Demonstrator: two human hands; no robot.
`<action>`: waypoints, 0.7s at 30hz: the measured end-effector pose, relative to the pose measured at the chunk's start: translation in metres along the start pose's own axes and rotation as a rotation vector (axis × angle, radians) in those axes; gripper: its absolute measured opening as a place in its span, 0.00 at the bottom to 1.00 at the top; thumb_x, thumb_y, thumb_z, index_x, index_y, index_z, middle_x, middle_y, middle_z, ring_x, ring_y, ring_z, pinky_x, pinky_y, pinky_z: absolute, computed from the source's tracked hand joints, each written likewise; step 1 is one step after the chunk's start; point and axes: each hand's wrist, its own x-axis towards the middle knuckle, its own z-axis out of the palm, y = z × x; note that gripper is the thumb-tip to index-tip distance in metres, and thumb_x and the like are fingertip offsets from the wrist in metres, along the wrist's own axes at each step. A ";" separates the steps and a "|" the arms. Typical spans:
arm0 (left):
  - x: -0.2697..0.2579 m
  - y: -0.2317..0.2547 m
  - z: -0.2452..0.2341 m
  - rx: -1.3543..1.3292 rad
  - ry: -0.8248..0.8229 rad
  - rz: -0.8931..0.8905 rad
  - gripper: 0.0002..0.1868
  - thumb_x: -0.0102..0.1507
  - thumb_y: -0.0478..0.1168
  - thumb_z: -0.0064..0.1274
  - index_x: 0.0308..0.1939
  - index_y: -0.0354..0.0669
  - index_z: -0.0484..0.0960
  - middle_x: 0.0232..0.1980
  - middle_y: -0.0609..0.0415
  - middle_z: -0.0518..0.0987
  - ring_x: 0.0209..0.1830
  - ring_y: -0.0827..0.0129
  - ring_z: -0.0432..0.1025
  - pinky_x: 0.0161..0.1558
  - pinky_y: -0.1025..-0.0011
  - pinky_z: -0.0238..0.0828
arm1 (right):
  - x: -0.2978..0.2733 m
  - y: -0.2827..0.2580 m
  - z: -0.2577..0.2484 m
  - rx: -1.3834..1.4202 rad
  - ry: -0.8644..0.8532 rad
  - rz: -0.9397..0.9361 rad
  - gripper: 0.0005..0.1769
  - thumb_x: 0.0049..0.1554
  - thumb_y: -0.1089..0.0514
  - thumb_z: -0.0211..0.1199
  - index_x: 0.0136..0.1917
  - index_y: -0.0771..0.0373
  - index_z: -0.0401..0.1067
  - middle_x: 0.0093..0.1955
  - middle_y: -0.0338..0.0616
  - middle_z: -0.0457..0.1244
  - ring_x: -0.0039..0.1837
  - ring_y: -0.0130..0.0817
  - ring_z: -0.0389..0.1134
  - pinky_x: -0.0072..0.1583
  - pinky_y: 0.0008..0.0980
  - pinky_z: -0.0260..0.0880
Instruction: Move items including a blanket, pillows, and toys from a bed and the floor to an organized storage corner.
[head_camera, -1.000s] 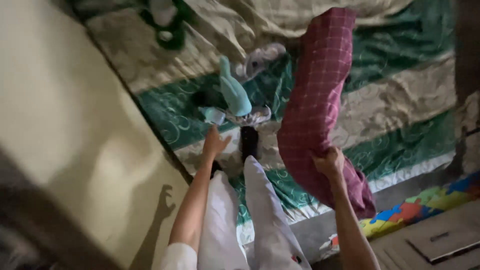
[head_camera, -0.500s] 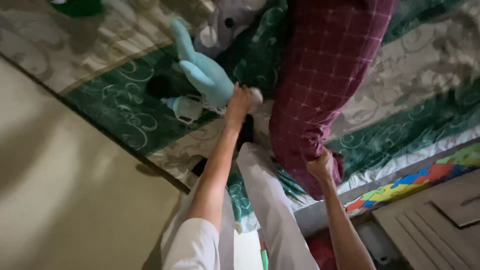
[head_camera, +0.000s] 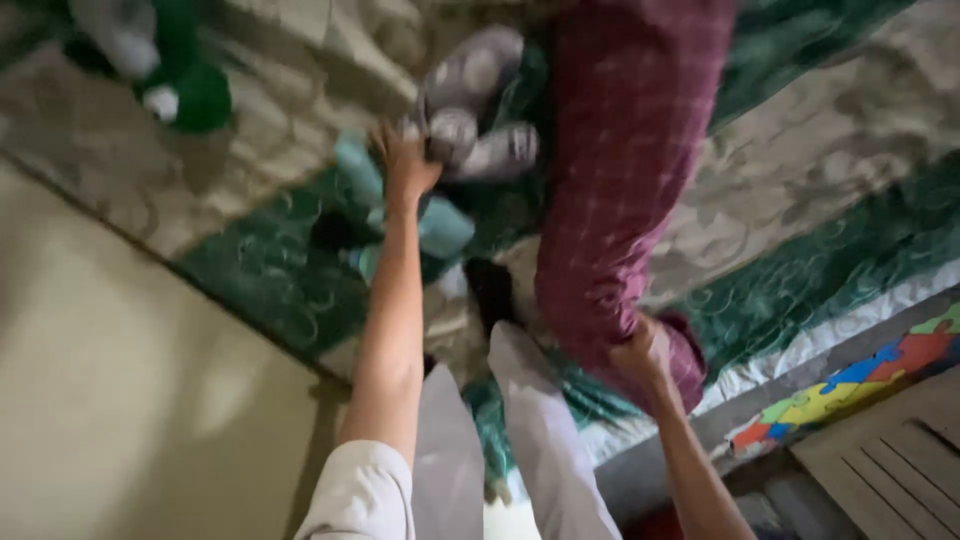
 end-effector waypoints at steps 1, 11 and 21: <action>0.007 -0.017 0.019 -0.004 0.013 0.023 0.28 0.56 0.52 0.66 0.57 0.42 0.84 0.75 0.28 0.58 0.78 0.30 0.42 0.75 0.36 0.31 | 0.002 -0.001 0.001 0.000 0.026 -0.004 0.22 0.41 0.50 0.72 0.49 0.60 0.77 0.43 0.59 0.70 0.48 0.61 0.72 0.48 0.52 0.72; -0.148 0.104 -0.005 -0.366 0.137 0.033 0.22 0.68 0.49 0.54 0.49 0.29 0.75 0.49 0.31 0.74 0.52 0.36 0.69 0.52 0.48 0.66 | -0.057 -0.056 -0.065 0.049 0.134 0.266 0.24 0.42 0.48 0.76 0.50 0.59 0.78 0.45 0.55 0.71 0.50 0.56 0.74 0.50 0.49 0.73; -0.345 0.192 -0.135 -0.399 0.068 0.271 0.20 0.74 0.44 0.45 0.66 0.33 0.75 0.65 0.28 0.74 0.66 0.38 0.65 0.66 0.53 0.57 | -0.176 -0.130 -0.290 0.011 0.482 0.431 0.24 0.44 0.52 0.73 0.55 0.53 0.80 0.41 0.54 0.71 0.47 0.53 0.73 0.52 0.49 0.73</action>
